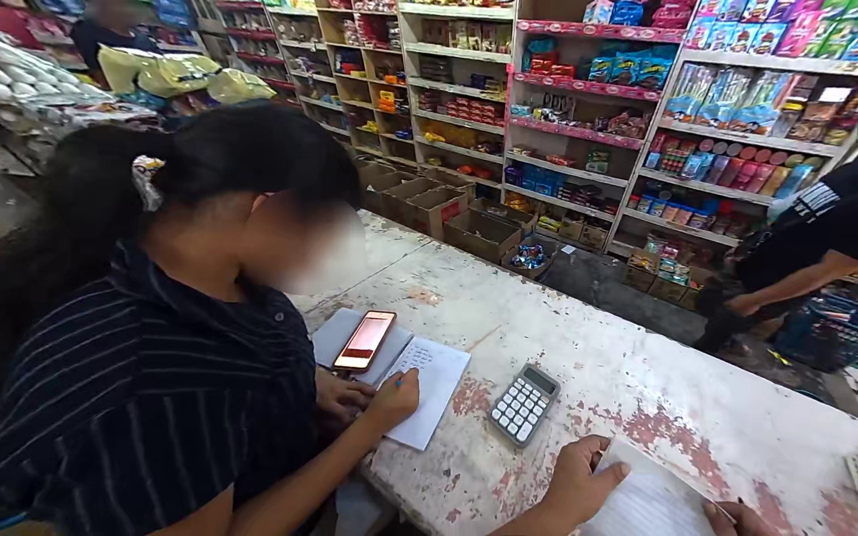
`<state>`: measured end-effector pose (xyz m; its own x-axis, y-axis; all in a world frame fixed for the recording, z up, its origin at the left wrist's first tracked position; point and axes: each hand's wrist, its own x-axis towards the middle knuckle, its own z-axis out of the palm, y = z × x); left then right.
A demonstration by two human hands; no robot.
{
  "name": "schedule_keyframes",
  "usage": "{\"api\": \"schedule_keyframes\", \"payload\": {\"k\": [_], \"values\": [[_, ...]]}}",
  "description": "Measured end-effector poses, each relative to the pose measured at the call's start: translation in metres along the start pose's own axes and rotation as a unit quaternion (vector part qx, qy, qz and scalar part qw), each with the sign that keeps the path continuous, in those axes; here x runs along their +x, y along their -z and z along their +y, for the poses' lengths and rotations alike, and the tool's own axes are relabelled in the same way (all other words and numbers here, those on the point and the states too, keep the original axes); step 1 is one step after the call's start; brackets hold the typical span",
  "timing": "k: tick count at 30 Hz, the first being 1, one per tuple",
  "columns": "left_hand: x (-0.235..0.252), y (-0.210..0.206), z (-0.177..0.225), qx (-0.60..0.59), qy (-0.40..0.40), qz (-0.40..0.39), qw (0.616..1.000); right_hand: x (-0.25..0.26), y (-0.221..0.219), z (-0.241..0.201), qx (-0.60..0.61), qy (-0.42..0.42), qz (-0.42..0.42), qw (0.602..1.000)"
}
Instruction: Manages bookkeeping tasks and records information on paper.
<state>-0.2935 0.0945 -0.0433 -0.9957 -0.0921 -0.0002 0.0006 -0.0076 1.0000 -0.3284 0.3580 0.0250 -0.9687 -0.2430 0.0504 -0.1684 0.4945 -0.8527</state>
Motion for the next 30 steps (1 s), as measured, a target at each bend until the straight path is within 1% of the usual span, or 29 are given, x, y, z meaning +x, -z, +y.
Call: {"api": "schedule_keyframes", "payload": {"k": [2, 3, 6, 7, 10, 14, 16, 19, 20, 22, 24, 27, 30], "values": [[0.005, 0.0, -0.014, 0.038, 0.023, 0.004, 0.999, 0.012, 0.001, 0.02, -0.05, -0.029, -0.001, 0.998], [0.007, -0.001, -0.022, 0.058, 0.033, 0.007, 0.998, 0.02, 0.0, 0.04, -0.076, -0.033, -0.002, 0.997], [0.014, -0.006, -0.054, 0.124, 0.065, 0.0, 0.99, 0.049, -0.015, 0.128, -0.147, -0.024, 0.006, 0.989], [0.015, -0.009, -0.064, 0.142, 0.075, -0.001, 0.987, 0.056, -0.021, 0.143, -0.16, -0.026, 0.009, 0.987], [0.018, -0.017, -0.083, 0.174, 0.105, -0.006, 0.979, 0.067, -0.036, 0.159, -0.173, -0.036, 0.019, 0.984], [0.023, -0.024, -0.086, 0.218, 0.115, -0.008, 0.969, 0.082, -0.056, 0.196, -0.22, 0.01, 0.071, 0.973], [0.025, -0.026, -0.082, 0.249, 0.124, -0.008, 0.96, 0.084, -0.064, 0.199, -0.251, 0.029, 0.094, 0.963], [0.025, -0.029, -0.072, 0.276, 0.148, 0.007, 0.95, 0.077, -0.074, 0.18, -0.27, 0.084, 0.087, 0.955], [0.024, -0.03, -0.071, 0.281, 0.154, 0.015, 0.947, 0.074, -0.08, 0.174, -0.263, 0.106, 0.081, 0.955], [0.026, -0.032, -0.073, 0.29, 0.157, 0.027, 0.944, 0.068, -0.095, 0.164, -0.226, 0.13, 0.028, 0.965], [0.027, -0.033, -0.075, 0.3, 0.163, 0.024, 0.939, 0.065, -0.114, 0.175, -0.203, 0.135, -0.014, 0.97], [0.029, -0.03, -0.067, 0.323, 0.168, 0.014, 0.931, 0.062, -0.128, 0.183, -0.239, 0.139, -0.015, 0.961], [0.037, -0.032, -0.042, 0.346, 0.166, 0.069, 0.921, 0.055, -0.121, 0.165, -0.24, 0.13, -0.04, 0.961]]}}
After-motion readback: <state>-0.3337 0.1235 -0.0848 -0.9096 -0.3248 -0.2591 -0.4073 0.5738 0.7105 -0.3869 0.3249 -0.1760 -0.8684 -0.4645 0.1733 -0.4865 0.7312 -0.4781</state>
